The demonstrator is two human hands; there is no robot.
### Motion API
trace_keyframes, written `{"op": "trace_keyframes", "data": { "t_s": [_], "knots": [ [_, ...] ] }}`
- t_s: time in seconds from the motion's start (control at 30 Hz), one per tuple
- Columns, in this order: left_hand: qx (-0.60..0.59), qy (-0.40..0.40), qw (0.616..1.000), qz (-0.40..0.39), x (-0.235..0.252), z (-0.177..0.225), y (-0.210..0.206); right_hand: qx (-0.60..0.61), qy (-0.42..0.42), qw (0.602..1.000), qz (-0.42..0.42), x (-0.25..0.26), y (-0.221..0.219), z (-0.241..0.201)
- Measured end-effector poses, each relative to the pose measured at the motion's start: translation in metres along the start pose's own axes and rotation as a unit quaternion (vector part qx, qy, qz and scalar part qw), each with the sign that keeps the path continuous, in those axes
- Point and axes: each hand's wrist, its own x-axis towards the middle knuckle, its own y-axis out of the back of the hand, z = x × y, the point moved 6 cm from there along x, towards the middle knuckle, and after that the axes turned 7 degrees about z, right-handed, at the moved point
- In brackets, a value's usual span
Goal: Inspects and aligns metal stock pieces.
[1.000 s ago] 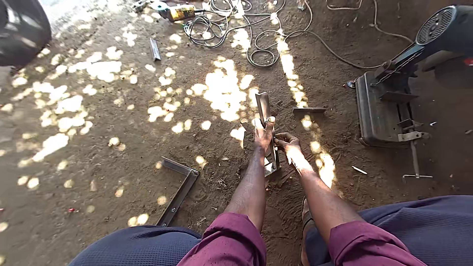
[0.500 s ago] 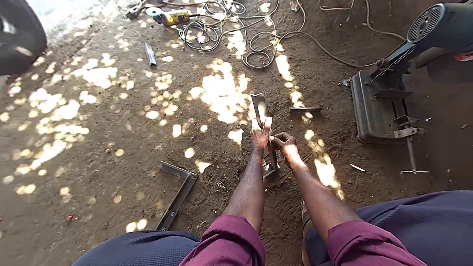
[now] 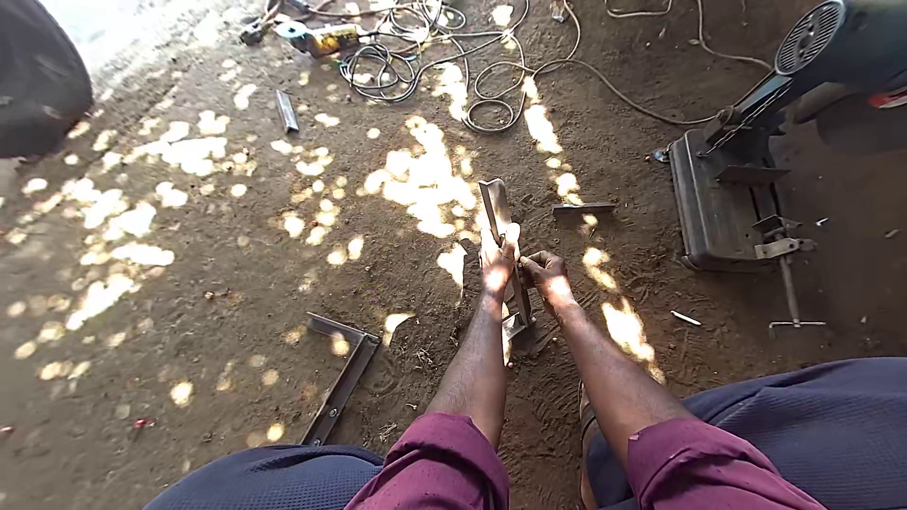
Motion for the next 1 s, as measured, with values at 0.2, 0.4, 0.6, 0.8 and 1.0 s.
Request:
{"op": "trace_keyframes", "data": {
  "t_s": [0.2,0.4,0.6,0.8,1.0],
  "knots": [
    [-0.006,-0.004,1.000,0.015,0.0001,-0.0002,0.0017,-0.075,0.025,0.997,-0.024,-0.0025,0.0019,-0.0035],
    [-0.003,-0.008,1.000,0.013,-0.0017,0.0019,0.0033,-0.137,0.041,0.990,-0.003,0.0001,0.0006,-0.0020],
    [-0.059,-0.021,0.998,0.009,-0.0020,0.0012,0.0012,-0.123,0.012,0.992,-0.035,-0.0056,-0.0011,-0.0014],
    [-0.043,-0.045,0.998,0.013,-0.0014,0.0026,-0.0005,-0.104,0.013,0.993,-0.045,-0.0060,-0.0020,0.0007],
    [-0.019,-0.029,0.999,0.016,0.0004,0.0008,-0.0016,-0.129,0.039,0.990,-0.028,-0.0074,0.0016,-0.0031]
  ]
}}
